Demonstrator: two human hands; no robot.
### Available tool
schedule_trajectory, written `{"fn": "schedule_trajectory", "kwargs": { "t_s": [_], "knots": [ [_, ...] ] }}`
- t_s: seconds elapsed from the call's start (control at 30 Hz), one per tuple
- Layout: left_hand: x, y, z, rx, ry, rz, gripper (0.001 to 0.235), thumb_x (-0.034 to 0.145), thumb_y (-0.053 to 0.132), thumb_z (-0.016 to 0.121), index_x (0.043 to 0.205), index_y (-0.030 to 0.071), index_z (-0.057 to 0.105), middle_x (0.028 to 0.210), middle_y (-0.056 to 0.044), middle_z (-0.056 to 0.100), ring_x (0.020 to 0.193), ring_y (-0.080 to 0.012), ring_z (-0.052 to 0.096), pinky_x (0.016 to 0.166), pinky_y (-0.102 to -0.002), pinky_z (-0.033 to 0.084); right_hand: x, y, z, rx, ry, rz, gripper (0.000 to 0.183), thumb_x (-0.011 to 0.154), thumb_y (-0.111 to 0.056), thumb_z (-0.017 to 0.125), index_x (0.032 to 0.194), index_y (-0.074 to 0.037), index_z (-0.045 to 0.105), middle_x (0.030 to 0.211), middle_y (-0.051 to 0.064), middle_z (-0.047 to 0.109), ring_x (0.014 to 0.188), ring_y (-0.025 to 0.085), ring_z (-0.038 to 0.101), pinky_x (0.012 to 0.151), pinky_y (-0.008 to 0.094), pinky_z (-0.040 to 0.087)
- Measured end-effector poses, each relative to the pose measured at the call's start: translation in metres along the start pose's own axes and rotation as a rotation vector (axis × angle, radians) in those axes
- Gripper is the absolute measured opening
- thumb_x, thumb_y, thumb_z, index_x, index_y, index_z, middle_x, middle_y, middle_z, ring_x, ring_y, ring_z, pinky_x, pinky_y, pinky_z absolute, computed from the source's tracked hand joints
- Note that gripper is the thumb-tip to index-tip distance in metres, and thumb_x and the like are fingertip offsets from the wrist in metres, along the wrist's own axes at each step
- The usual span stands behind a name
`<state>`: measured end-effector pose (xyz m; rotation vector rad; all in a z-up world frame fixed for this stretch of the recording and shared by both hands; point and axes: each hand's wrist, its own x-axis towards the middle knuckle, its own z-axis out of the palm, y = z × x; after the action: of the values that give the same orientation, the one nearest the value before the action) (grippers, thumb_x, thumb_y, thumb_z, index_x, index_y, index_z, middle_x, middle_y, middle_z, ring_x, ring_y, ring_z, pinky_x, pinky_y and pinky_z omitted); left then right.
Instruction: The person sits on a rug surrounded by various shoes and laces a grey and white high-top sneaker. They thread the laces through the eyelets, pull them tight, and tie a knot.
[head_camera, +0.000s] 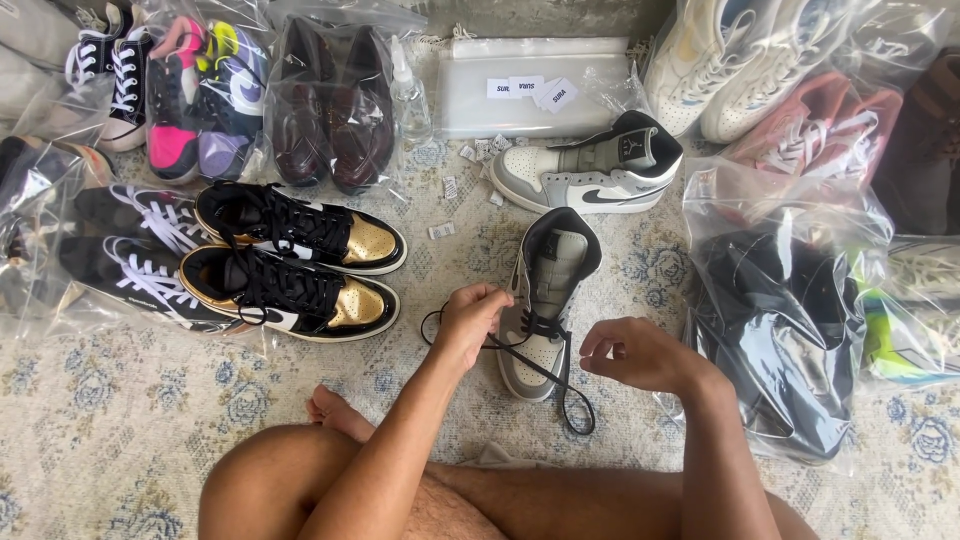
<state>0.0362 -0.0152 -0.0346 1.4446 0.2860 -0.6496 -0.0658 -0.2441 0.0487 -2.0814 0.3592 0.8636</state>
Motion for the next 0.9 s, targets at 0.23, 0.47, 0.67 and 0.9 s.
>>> {"fn": "schedule_trajectory", "kwargs": {
  "t_s": [0.23,0.47,0.67,0.9],
  "knots": [
    [-0.005,-0.003,0.005,0.012,-0.002,-0.003,0.013,0.080,0.013,0.078,0.081,0.000,0.073,0.063,0.004,0.041,0.053,-0.0027,0.044,0.051,-0.019,0.035,0.001,0.000,0.000,-0.022,-0.003,-0.008,0.024,0.089,-0.021,0.073,0.109,-0.013,0.083,0.088,0.009,0.083,0.067,0.019,0.060,0.061,0.031,0.049],
    [-0.005,-0.004,0.007,0.120,-0.028,0.018,0.019,0.085,0.018,0.075,0.093,0.001,0.076,0.067,0.003,0.049,0.058,-0.0032,0.048,0.052,-0.017,0.036,0.027,-0.007,0.027,0.042,0.316,-0.288,0.024,0.095,-0.018,0.066,0.116,-0.015,0.077,0.073,0.008,0.080,0.058,0.021,0.065,0.058,0.033,0.051],
    [-0.009,0.014,0.007,0.184,-0.069,-0.008,0.018,0.086,0.023,0.078,0.090,0.006,0.078,0.063,0.003,0.053,0.055,-0.0043,0.048,0.050,-0.018,0.035,0.059,-0.012,0.059,-0.223,0.628,-0.401,0.023,0.098,-0.015,0.061,0.116,-0.019,0.075,0.063,0.004,0.075,0.046,0.020,0.068,0.055,0.032,0.056],
    [-0.019,0.030,0.010,0.168,-0.100,-0.058,0.018,0.087,0.022,0.077,0.090,0.004,0.076,0.063,0.002,0.053,0.056,-0.0064,0.046,0.051,-0.020,0.035,0.092,0.004,0.078,-0.489,0.809,-0.359,0.015,0.092,-0.026,0.068,0.101,-0.033,0.078,0.060,0.001,0.071,0.054,0.028,0.072,0.053,0.039,0.060]
  ]
}}
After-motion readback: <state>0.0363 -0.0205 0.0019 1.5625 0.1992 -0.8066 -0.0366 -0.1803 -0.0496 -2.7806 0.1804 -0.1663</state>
